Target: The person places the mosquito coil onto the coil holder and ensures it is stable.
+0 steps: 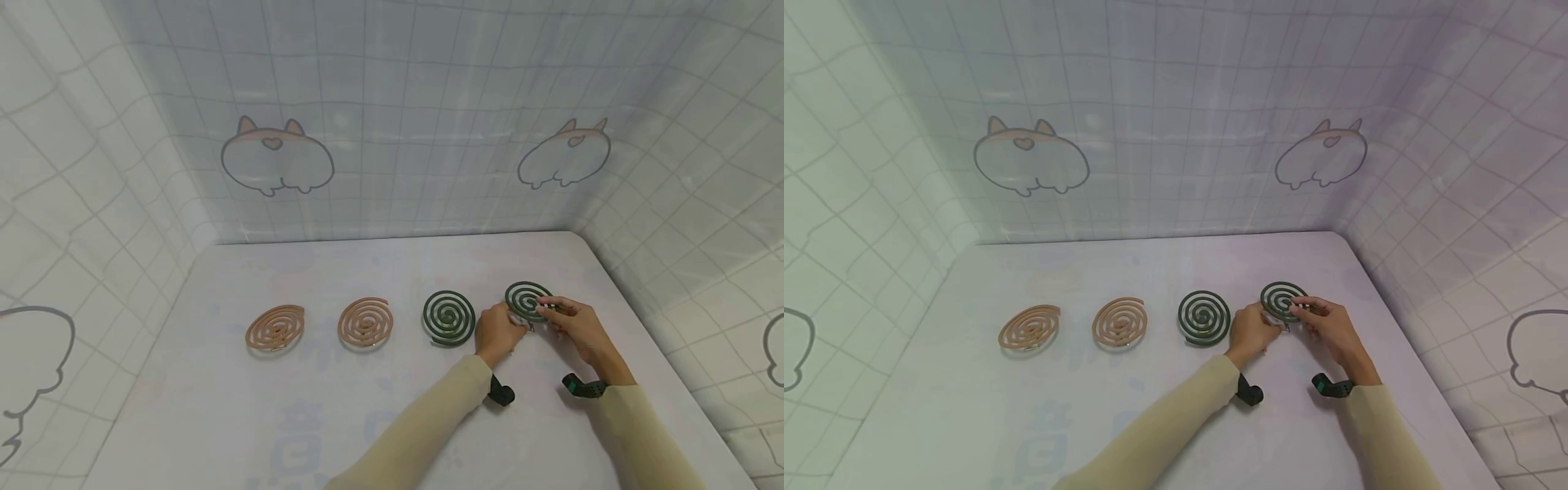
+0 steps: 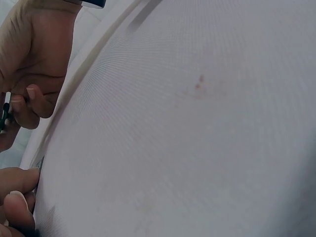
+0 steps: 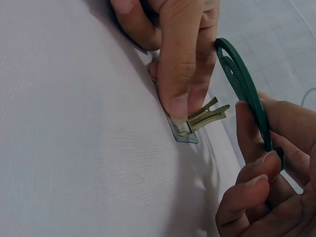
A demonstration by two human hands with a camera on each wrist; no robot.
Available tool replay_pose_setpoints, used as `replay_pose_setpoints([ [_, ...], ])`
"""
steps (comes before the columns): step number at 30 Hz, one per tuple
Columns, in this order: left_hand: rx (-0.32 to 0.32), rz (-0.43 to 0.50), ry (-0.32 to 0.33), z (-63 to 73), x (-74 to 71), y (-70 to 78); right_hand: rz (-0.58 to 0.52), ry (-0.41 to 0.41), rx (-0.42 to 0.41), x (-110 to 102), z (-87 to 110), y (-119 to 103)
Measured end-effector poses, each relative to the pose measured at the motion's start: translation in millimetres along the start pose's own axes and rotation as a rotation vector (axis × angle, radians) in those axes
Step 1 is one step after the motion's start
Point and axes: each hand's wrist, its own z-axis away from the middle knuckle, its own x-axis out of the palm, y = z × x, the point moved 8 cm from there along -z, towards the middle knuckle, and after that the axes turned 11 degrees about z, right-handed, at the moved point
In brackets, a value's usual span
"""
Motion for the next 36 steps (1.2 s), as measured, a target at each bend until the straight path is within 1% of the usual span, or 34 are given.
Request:
replay_pose_setpoints([
  [4, 0.016, 0.009, 0.000, 0.5, -1.1, 1.2, -0.006, -0.019, -0.032, -1, -0.2, 0],
  [8, 0.045, -0.002, 0.008, 1.3, -2.5, 3.1, -0.027, -0.043, -0.069, 0, 0.5, -4],
  [10, 0.045, -0.003, 0.008, 1.7, -2.8, 3.1, -0.043, -0.055, -0.076, 0, 1.4, -6],
  [14, 0.022, 0.013, -0.005, 2.4, -2.1, 1.9, -0.084, -0.064, -0.066, 0, 2.3, -6],
  [16, 0.017, 0.018, -0.009, 2.6, -1.8, 1.7, -0.088, -0.053, -0.051, 0, 1.8, -4],
  [19, 0.030, 0.016, -0.009, 2.7, -2.0, 2.5, -0.038, -0.034, -0.042, 0, 0.5, -2],
  [23, 0.044, -0.003, -0.002, 2.2, -2.7, 3.0, 0.037, -0.012, -0.053, 2, -1.9, -1],
  [25, 0.044, -0.009, 0.000, 1.6, -2.0, 2.1, 0.047, -0.012, -0.065, 4, -2.6, -4],
  [27, 0.041, -0.005, -0.001, 1.3, -1.1, 1.0, 0.049, -0.016, -0.067, 6, 0.6, -13],
  [29, 0.041, -0.002, 0.001, 1.1, -0.7, 0.6, 0.055, -0.018, -0.067, 8, 1.5, -17],
  [32, 0.050, -0.001, 0.007, 1.1, -1.5, 1.3, 0.077, -0.017, -0.062, 8, -0.2, -17],
  [34, 0.060, -0.008, 0.010, 1.2, -2.1, 2.2, 0.087, -0.015, -0.061, 8, -4.9, -8],
  [36, 0.070, -0.014, 0.011, 1.3, -2.3, 2.8, 0.092, -0.016, -0.059, 7, -6.0, -6],
])
